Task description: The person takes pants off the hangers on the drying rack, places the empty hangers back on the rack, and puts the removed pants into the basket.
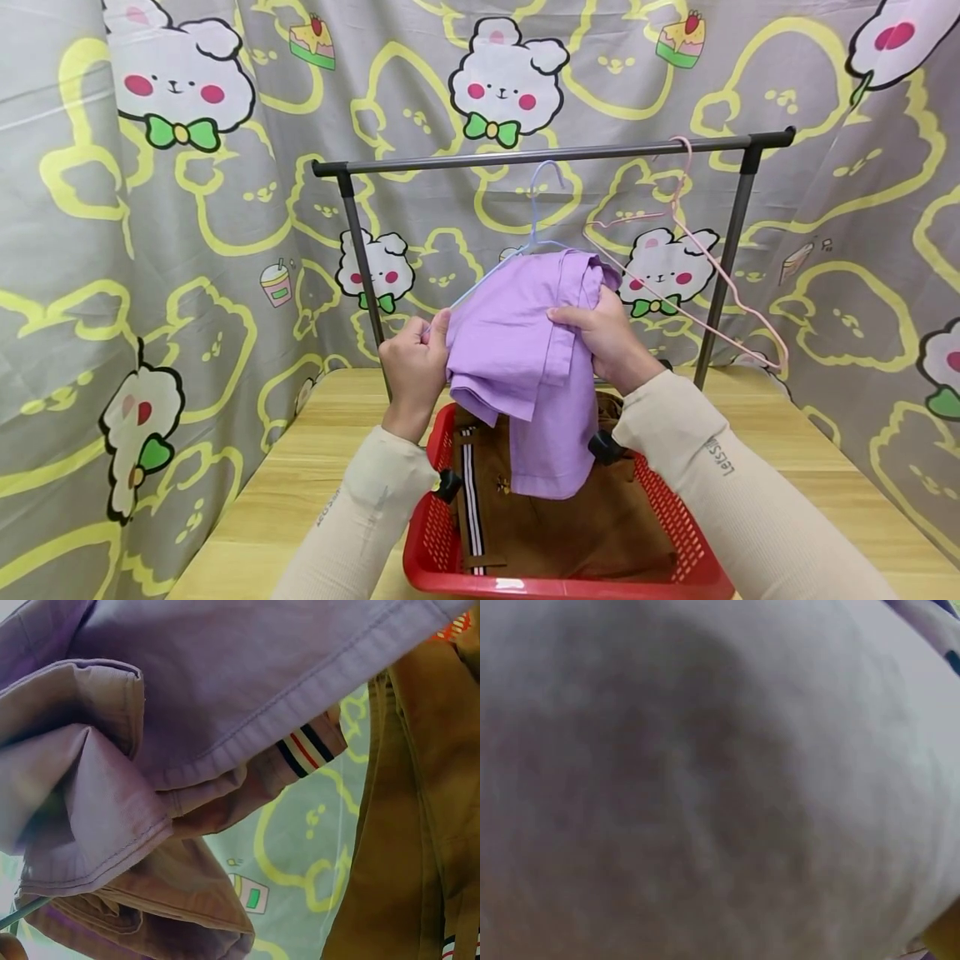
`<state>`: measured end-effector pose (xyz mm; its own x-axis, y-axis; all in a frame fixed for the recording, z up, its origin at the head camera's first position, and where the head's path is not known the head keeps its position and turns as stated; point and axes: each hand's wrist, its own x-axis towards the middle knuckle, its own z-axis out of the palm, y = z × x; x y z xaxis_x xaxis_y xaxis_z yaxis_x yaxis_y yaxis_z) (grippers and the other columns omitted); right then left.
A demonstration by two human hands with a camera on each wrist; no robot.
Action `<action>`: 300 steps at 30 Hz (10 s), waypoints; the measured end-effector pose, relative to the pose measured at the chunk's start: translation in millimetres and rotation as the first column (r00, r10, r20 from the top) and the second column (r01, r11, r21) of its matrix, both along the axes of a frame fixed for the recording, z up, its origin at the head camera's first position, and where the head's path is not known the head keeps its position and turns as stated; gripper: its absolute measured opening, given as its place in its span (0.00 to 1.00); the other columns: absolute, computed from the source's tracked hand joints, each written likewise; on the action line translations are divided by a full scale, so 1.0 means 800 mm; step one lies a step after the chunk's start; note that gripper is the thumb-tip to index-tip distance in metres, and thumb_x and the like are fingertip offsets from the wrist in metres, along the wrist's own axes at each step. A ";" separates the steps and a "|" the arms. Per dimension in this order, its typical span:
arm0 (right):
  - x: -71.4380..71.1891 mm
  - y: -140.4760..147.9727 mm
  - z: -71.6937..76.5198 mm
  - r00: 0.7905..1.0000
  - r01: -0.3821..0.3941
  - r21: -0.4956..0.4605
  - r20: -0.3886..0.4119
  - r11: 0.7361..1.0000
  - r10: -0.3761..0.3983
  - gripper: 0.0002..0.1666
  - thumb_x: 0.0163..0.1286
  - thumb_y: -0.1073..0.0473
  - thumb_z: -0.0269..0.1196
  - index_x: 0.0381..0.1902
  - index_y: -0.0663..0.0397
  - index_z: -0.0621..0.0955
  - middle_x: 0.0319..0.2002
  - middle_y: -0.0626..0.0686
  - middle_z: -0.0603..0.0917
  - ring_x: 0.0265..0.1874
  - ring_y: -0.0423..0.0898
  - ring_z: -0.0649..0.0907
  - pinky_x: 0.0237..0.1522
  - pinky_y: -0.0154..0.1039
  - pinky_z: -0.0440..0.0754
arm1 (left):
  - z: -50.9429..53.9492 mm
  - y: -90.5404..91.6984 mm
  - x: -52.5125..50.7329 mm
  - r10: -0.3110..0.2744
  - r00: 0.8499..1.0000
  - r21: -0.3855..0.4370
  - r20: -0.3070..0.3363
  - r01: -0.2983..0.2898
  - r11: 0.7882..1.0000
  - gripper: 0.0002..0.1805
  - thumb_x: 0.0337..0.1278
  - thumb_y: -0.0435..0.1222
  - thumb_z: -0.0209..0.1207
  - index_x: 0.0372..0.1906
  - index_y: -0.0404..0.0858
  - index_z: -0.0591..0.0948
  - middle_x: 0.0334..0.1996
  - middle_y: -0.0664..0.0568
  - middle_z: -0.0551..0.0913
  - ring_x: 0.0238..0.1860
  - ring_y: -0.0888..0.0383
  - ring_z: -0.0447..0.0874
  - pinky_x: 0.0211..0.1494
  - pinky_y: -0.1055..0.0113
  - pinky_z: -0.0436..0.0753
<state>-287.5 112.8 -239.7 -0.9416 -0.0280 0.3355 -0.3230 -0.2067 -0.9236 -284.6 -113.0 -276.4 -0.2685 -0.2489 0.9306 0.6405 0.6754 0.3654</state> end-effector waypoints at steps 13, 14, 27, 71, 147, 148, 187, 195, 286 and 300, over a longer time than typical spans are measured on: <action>0.001 0.001 -0.001 1.000 -0.019 -0.002 -0.004 1.000 0.019 0.29 0.58 0.75 0.60 0.57 0.63 0.66 0.47 0.54 0.75 0.44 0.43 0.78 0.49 0.33 0.77 | -0.004 -0.003 0.000 0.003 0.999 0.013 0.051 -0.004 1.000 0.26 0.57 0.38 0.65 0.11 0.39 0.65 0.08 0.52 0.63 0.11 0.55 0.63 0.16 0.63 0.62; 0.002 0.001 -0.001 1.000 -0.020 -0.001 -0.003 1.000 0.020 0.28 0.58 0.75 0.60 0.56 0.63 0.67 0.46 0.53 0.75 0.43 0.43 0.78 0.49 0.33 0.77 | -0.004 -0.004 0.000 0.001 0.999 0.015 0.054 -0.002 1.000 0.26 0.57 0.38 0.65 0.11 0.39 0.65 0.08 0.52 0.63 0.11 0.55 0.63 0.16 0.63 0.62; 0.013 0.009 0.009 0.997 -0.068 -0.051 -0.040 0.996 0.066 0.23 0.59 0.76 0.59 0.51 0.59 0.68 0.42 0.52 0.77 0.40 0.42 0.79 0.45 0.33 0.79 | -0.013 -0.012 -0.005 0.025 0.997 0.034 0.078 -0.028 0.999 0.26 0.59 0.38 0.64 0.11 0.39 0.65 0.08 0.53 0.62 0.11 0.55 0.61 0.16 0.62 0.61; 0.032 0.056 -0.005 0.981 -0.171 -0.078 -0.109 0.982 0.162 0.20 0.63 0.75 0.57 0.51 0.58 0.67 0.44 0.52 0.76 0.42 0.42 0.79 0.45 0.34 0.80 | -0.010 -0.029 -0.005 0.030 0.982 0.100 0.188 -0.050 0.994 0.26 0.63 0.40 0.62 0.13 0.37 0.66 0.10 0.54 0.63 0.14 0.52 0.65 0.18 0.65 0.59; 0.042 0.057 -0.076 0.992 -0.122 0.029 -0.023 0.992 0.122 0.26 0.58 0.77 0.58 0.55 0.65 0.66 0.42 0.50 0.80 0.42 0.41 0.80 0.47 0.34 0.80 | 0.004 -0.034 0.001 0.077 0.991 0.155 0.106 -0.093 0.983 0.27 0.61 0.39 0.63 0.11 0.38 0.65 0.08 0.53 0.62 0.12 0.51 0.62 0.18 0.63 0.57; 0.042 0.058 -0.077 0.992 -0.125 0.032 -0.023 0.992 0.125 0.26 0.58 0.77 0.58 0.55 0.65 0.66 0.42 0.50 0.80 0.42 0.41 0.81 0.47 0.34 0.80 | 0.004 -0.034 0.000 0.081 0.991 0.156 0.104 -0.097 0.983 0.27 0.61 0.39 0.63 0.11 0.38 0.65 0.08 0.53 0.62 0.12 0.51 0.62 0.19 0.63 0.57; 0.049 0.072 -0.116 0.961 -0.276 0.141 0.072 0.951 0.269 0.22 0.61 0.72 0.62 0.52 0.64 0.69 0.40 0.54 0.81 0.39 0.46 0.83 0.43 0.41 0.82 | 0.005 -0.031 0.002 0.053 0.992 0.150 0.115 -0.070 0.986 0.25 0.63 0.39 0.62 0.12 0.36 0.67 0.08 0.49 0.66 0.12 0.52 0.65 0.18 0.64 0.57; 0.046 0.074 -0.123 0.953 -0.297 0.124 0.102 0.947 0.285 0.20 0.65 0.69 0.61 0.53 0.62 0.68 0.41 0.55 0.82 0.40 0.48 0.84 0.44 0.44 0.83 | 0.007 -0.029 0.000 0.054 0.993 0.153 0.109 -0.070 0.986 0.26 0.63 0.39 0.62 0.12 0.37 0.67 0.08 0.51 0.65 0.12 0.54 0.63 0.17 0.65 0.57; 0.049 0.015 -0.147 0.887 0.429 0.902 -0.430 0.042 0.167 0.64 0.33 0.48 0.82 0.71 0.43 0.66 0.74 0.64 0.53 0.71 0.68 0.53 0.63 0.71 0.43 | 0.021 -0.027 -0.001 0.042 0.992 0.183 0.120 -0.063 0.981 0.26 0.63 0.41 0.62 0.13 0.36 0.66 0.09 0.54 0.61 0.14 0.51 0.63 0.19 0.64 0.55; 0.045 -0.001 -0.162 0.868 0.454 0.889 -0.426 -0.063 0.255 0.57 0.32 0.50 0.82 0.64 0.49 0.71 0.73 0.62 0.57 0.69 0.68 0.58 0.65 0.67 0.51 | 0.028 -0.023 -0.005 0.027 0.989 0.219 0.147 -0.059 0.974 0.26 0.63 0.41 0.62 0.13 0.36 0.67 0.10 0.55 0.61 0.16 0.50 0.63 0.22 0.64 0.57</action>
<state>-251.3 112.1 -369.0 -0.7633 -0.5619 0.3187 -0.5584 0.8220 0.1117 -288.3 -131.1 -253.8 -0.3782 -0.4593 0.8037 0.5431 0.5930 0.5945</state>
